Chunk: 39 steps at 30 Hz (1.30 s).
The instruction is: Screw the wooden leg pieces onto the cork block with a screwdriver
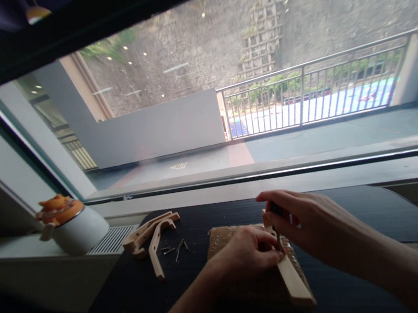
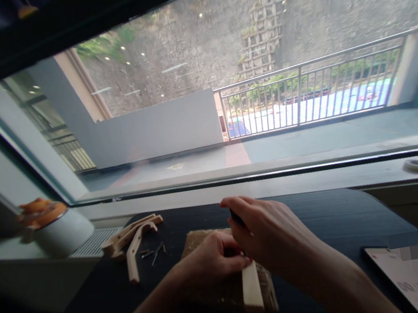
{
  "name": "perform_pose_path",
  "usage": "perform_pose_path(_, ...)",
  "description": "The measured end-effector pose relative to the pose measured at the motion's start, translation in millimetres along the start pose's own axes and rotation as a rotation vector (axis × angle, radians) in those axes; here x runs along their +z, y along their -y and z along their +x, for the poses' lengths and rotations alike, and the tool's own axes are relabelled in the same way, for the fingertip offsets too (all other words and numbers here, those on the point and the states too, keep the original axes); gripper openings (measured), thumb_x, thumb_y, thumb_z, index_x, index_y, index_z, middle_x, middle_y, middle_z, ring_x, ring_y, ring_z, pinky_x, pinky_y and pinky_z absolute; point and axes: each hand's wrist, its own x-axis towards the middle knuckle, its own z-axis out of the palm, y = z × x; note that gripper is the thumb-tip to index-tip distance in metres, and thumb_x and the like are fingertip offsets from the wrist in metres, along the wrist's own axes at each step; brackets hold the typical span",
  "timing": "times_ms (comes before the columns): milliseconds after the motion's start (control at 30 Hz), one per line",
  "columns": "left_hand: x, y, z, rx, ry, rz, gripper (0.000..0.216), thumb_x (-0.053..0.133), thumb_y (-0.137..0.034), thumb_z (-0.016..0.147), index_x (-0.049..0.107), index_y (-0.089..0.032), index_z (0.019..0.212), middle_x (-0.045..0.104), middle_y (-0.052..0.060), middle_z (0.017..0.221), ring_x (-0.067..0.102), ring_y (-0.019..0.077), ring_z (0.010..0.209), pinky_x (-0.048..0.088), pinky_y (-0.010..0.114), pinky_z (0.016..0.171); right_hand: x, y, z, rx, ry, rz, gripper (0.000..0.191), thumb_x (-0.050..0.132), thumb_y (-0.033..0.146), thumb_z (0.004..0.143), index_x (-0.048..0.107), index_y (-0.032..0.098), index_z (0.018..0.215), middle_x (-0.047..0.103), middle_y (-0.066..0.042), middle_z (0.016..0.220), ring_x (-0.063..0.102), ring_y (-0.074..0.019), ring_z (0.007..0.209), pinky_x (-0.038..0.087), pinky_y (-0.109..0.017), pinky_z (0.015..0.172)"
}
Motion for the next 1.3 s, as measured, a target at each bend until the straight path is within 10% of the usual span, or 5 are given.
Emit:
perform_pose_path(333, -0.1, -1.8, -1.1, 0.015, -0.015, 0.015, 0.018, 0.057, -0.026, 0.08, 0.071, -0.017, 0.086, 0.066, 0.0, 0.085, 0.058, 0.0133, 0.079, 0.041, 0.019, 0.07, 3.2, -0.8, 6.3, 0.09, -0.009, -0.184, 0.016, 0.051, 0.038, 0.087, 0.056, 0.022, 0.085, 0.062, 0.003, 0.057, 0.053, -0.0129, 0.044, 0.027, -0.023, 0.045)
perform_pose_path(733, 0.3, -2.5, -1.2, 0.032, -0.005, -0.015, 0.017, 0.057, -0.025, 0.081, 0.071, -0.017, 0.086, 0.066, 0.0, 0.085, 0.059, 0.0132, 0.08, 0.042, 0.019, 0.07, 2.3, 0.1, -1.6, -0.021, -0.005, 0.009, 0.031, 0.048, 0.022, 0.087, 0.054, 0.028, 0.116, 0.07, 0.0, 0.092, 0.061, -0.0124, 0.061, 0.037, -0.023, 0.052)
perform_pose_path(1000, -1.5, -6.5, -2.5, -0.013, 0.013, -0.001, 0.021, 0.056, -0.026, 0.081, 0.072, -0.015, 0.09, 0.067, 0.002, 0.091, 0.06, 0.0149, 0.084, 0.043, 0.02, 0.072, -2.9, -0.5, 3.9, 0.104, 0.034, -0.168, 0.02, 0.051, 0.038, 0.086, 0.054, 0.021, 0.075, 0.058, 0.003, 0.054, 0.049, -0.0119, 0.045, 0.025, -0.023, 0.044)
perform_pose_path(1300, -1.0, -4.0, -1.5, -0.01, 0.007, -0.013, 0.02, 0.057, -0.027, 0.081, 0.072, -0.017, 0.089, 0.066, -0.001, 0.084, 0.058, 0.0129, 0.078, 0.041, 0.018, 0.067, -1.2, -0.1, -0.1, 0.072, 0.034, 0.082, 0.019, 0.051, 0.032, 0.086, 0.056, 0.029, 0.105, 0.065, 0.004, 0.068, 0.058, -0.0126, 0.055, 0.035, -0.022, 0.05)
